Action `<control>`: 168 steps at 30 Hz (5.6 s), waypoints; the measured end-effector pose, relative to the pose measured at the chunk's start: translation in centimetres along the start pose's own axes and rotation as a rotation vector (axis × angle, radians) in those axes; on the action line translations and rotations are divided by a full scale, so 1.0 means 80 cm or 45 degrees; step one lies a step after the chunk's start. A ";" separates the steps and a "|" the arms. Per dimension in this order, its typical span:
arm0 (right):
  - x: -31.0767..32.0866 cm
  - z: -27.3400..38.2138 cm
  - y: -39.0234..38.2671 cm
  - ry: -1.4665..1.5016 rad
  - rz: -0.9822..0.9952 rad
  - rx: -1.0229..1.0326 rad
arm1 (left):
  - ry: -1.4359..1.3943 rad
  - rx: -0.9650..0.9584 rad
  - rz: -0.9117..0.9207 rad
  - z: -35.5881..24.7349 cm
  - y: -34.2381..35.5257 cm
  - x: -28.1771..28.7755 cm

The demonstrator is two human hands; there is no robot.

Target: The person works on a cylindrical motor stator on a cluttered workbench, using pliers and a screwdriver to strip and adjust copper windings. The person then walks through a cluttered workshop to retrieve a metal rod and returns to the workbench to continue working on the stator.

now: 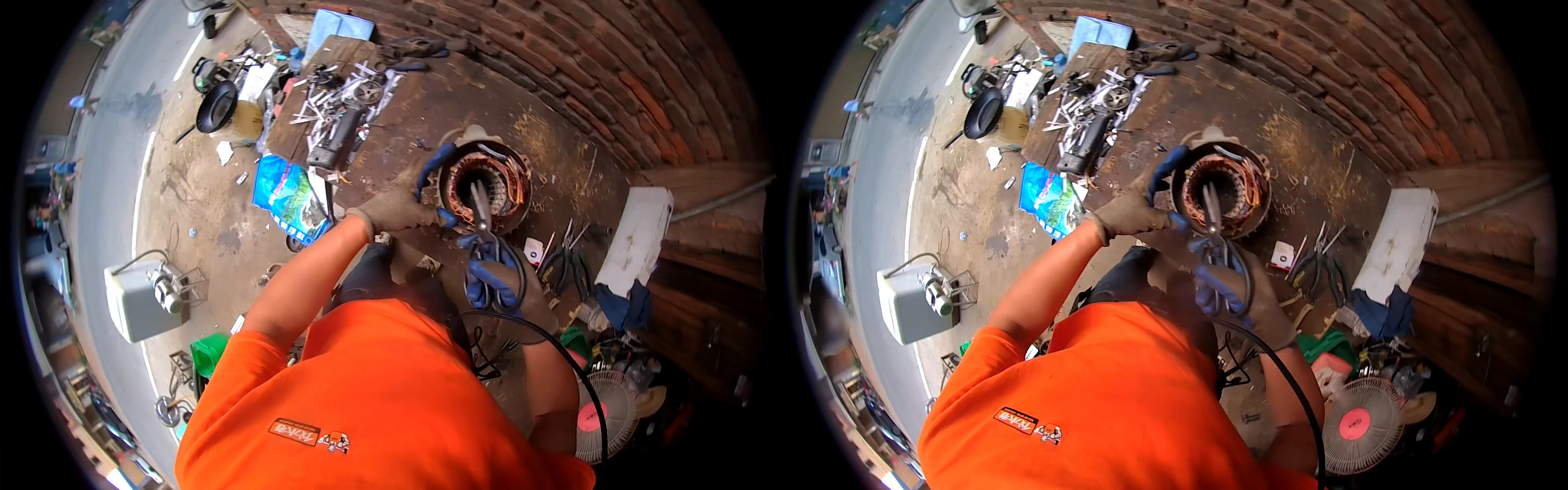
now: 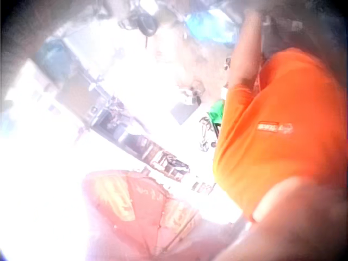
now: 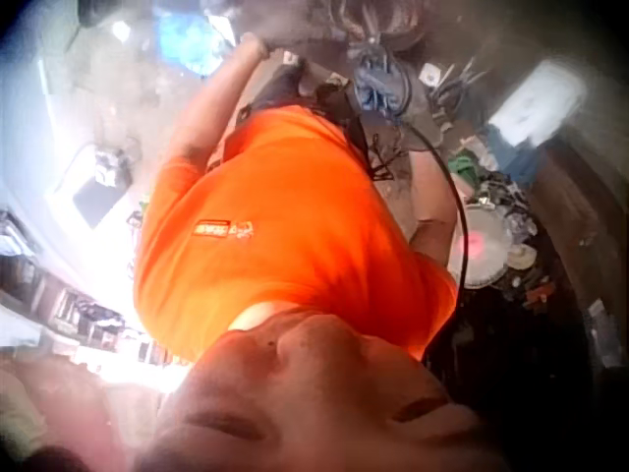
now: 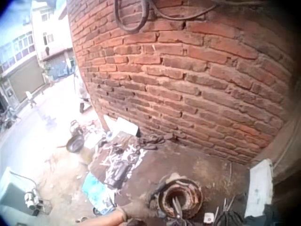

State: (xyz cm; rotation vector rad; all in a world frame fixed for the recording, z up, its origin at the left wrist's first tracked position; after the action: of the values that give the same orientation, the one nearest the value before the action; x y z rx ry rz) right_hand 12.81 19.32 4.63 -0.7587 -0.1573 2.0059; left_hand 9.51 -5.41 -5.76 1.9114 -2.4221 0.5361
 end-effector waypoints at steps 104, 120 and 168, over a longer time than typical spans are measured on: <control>-0.016 -0.037 0.020 0.228 -0.126 -0.041 | -0.081 -0.097 0.056 0.017 0.016 0.001; -0.019 -0.089 0.053 -0.184 -0.096 0.495 | -0.283 -0.021 0.076 0.014 0.014 -0.003; -0.090 -0.051 0.075 0.355 -0.584 0.150 | -0.312 -0.243 0.251 0.033 0.029 0.013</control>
State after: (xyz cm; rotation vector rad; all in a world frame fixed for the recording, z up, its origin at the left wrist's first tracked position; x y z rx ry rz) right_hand 13.23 9.40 2.16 -0.8331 -0.0428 1.4494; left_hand 7.60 -6.66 -8.62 1.7658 -2.7135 0.0688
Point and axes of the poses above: each hand's wrist, its own y-axis towards the middle knuckle, its own x-axis out of the back of the hand, z = x × y, the point moved 1 cm from there along y, towards the middle knuckle, and after that the axes turned 10 degrees about x, right-handed, at the moved point
